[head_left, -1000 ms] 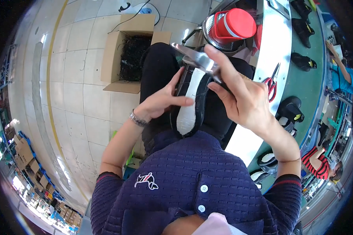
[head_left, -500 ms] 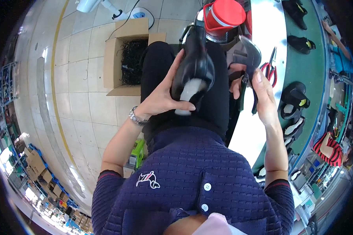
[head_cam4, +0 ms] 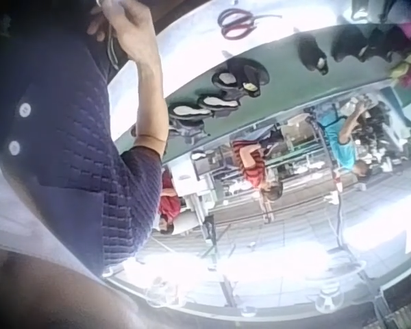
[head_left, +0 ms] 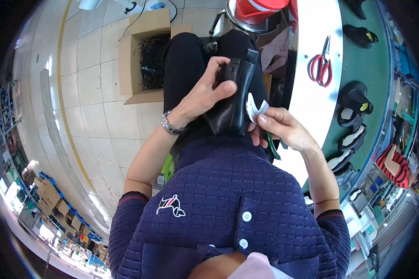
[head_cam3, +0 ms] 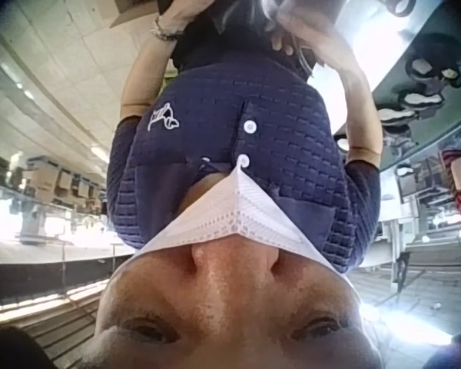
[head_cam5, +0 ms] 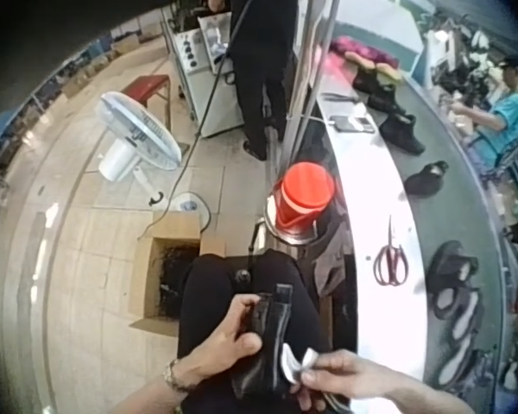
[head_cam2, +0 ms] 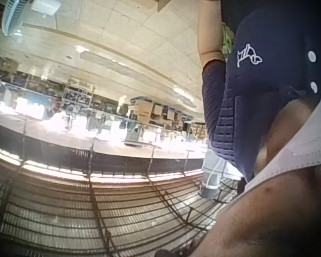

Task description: Assembling and finishing components of a black leather boot at a workbench.

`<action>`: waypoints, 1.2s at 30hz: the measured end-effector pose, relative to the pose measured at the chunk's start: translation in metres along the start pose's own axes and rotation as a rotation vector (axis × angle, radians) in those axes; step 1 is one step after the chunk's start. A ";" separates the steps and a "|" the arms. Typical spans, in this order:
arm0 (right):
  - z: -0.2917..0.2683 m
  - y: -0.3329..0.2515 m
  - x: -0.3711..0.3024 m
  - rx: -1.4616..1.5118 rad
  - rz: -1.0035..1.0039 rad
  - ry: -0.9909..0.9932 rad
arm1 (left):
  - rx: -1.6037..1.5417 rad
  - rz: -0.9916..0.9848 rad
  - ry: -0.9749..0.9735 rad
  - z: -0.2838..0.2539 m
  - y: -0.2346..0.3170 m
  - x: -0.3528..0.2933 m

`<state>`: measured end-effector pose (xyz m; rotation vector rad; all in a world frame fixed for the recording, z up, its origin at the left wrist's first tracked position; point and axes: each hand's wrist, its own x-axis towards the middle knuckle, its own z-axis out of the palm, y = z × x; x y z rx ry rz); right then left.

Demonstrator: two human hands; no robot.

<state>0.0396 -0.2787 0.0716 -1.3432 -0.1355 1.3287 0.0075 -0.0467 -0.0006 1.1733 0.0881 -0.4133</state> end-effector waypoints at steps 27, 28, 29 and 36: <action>-0.059 0.092 -0.046 -1.068 0.287 1.029 | -0.056 -0.347 0.042 -0.012 -0.039 0.033; -0.065 0.102 -0.052 -1.081 0.413 1.090 | 0.040 -0.307 -0.019 -0.009 -0.029 0.029; -0.071 0.116 -0.059 -1.075 0.406 1.110 | 0.115 -0.266 0.029 -0.012 -0.037 0.029; -0.043 0.052 -0.044 -0.991 -0.380 0.859 | -0.591 -0.023 -0.367 0.051 0.033 0.052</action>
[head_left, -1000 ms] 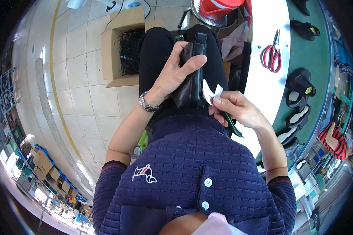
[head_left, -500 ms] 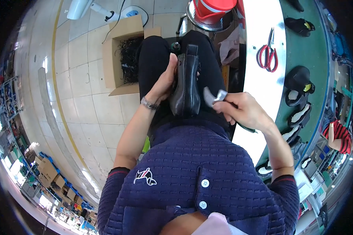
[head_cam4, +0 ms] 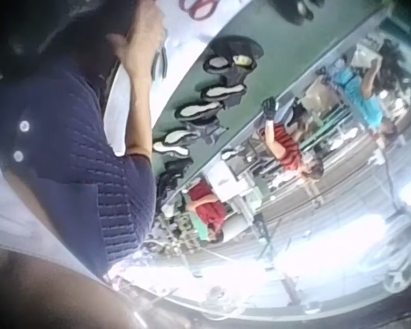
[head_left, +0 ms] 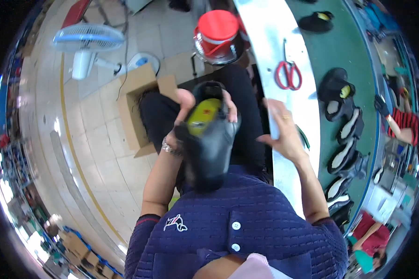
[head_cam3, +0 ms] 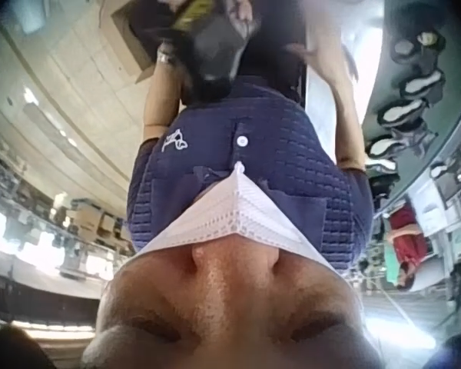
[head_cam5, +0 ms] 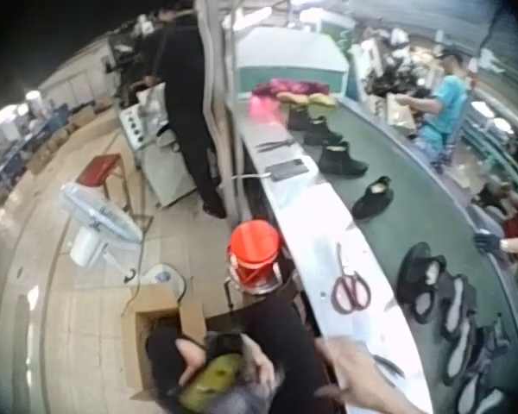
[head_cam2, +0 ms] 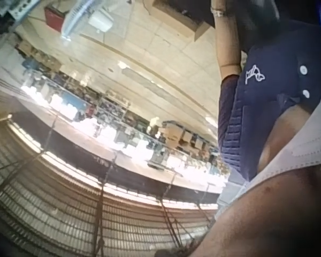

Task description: Assembling and finishing components of a black leather boot at a workbench.

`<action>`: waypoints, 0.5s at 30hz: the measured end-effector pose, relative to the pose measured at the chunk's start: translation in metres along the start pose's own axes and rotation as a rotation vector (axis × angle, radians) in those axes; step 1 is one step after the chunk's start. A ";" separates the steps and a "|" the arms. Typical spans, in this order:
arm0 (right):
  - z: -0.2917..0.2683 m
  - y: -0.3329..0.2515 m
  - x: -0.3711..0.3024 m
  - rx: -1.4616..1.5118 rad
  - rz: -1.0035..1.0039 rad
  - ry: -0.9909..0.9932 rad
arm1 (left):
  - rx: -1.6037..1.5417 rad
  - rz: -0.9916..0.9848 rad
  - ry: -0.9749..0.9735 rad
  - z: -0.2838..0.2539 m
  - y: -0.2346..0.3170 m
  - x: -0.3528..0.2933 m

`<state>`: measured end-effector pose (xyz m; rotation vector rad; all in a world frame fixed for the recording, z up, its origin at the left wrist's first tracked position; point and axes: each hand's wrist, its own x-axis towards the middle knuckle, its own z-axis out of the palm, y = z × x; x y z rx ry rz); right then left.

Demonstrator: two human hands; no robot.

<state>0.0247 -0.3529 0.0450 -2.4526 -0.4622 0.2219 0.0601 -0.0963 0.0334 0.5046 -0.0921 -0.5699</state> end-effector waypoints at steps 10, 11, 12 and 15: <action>-0.030 -0.032 -0.011 0.960 0.179 0.057 | -0.134 -0.010 0.262 -0.058 -0.017 0.022; -0.027 -0.021 -0.015 1.087 0.171 0.202 | -0.114 0.026 0.370 -0.041 -0.014 0.025; -0.037 -0.019 -0.017 1.109 0.238 0.335 | 0.180 -0.002 0.489 -0.008 -0.011 0.035; -0.056 0.005 -0.010 1.008 0.349 0.702 | 0.420 0.051 0.269 0.036 0.013 0.027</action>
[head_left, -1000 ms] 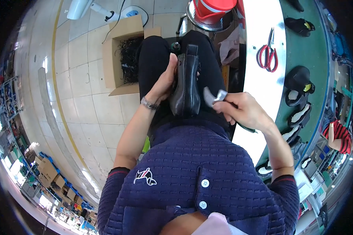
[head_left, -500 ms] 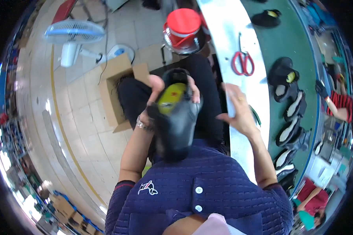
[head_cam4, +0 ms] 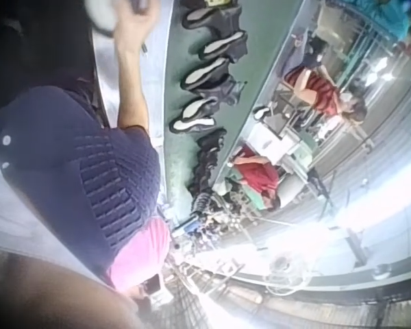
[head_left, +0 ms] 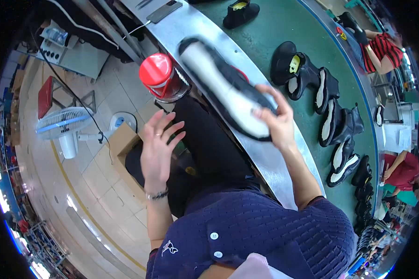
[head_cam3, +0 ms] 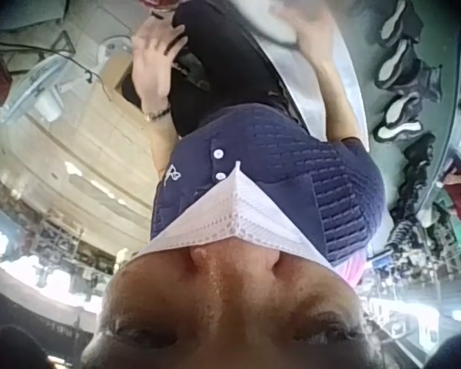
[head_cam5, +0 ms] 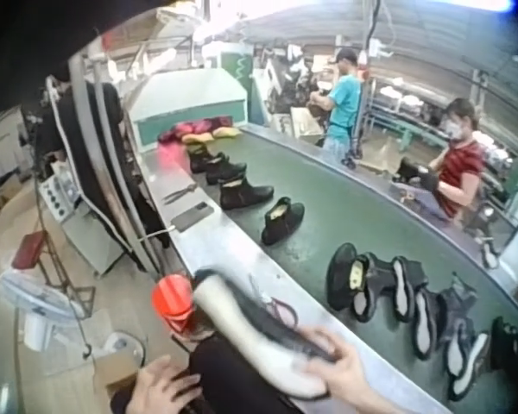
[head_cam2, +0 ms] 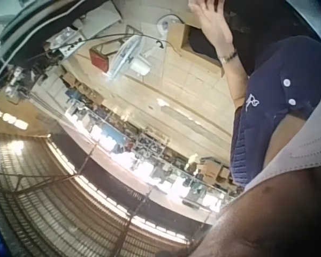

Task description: Assembling and finishing components of a black leather boot at a workbench.

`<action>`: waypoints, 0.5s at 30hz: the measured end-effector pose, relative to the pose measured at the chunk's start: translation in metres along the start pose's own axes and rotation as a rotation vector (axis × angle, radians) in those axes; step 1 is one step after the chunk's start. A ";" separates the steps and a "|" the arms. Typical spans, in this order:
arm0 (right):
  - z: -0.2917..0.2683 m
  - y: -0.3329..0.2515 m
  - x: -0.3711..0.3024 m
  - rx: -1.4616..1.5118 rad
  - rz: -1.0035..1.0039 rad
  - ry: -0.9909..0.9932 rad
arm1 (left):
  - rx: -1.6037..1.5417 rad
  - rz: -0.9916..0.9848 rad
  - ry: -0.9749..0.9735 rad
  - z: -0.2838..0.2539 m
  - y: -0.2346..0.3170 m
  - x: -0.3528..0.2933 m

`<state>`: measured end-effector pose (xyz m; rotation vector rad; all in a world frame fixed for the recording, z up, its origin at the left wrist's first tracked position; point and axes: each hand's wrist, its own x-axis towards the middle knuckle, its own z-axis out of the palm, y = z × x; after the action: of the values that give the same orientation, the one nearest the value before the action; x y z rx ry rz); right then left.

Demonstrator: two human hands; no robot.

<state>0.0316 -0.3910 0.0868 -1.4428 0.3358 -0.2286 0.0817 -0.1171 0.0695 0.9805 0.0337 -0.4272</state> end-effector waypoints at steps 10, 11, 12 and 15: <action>-0.083 0.070 0.188 -0.686 -0.139 0.471 | 0.104 0.349 -0.840 0.108 0.151 -0.059; -0.080 0.071 0.182 -0.795 -0.202 0.447 | 0.119 0.342 -0.908 0.115 0.159 -0.061; -0.080 0.071 0.174 -0.811 -0.213 0.440 | 0.132 0.334 -0.976 0.118 0.163 -0.062; -0.078 0.059 0.141 -0.996 -0.291 0.593 | 0.116 0.230 -0.940 0.112 0.170 -0.073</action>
<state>0.1320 -0.5058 0.0084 -2.3998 0.7915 -0.8137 0.0587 -0.1020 0.2841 0.8061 -0.9507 -0.6450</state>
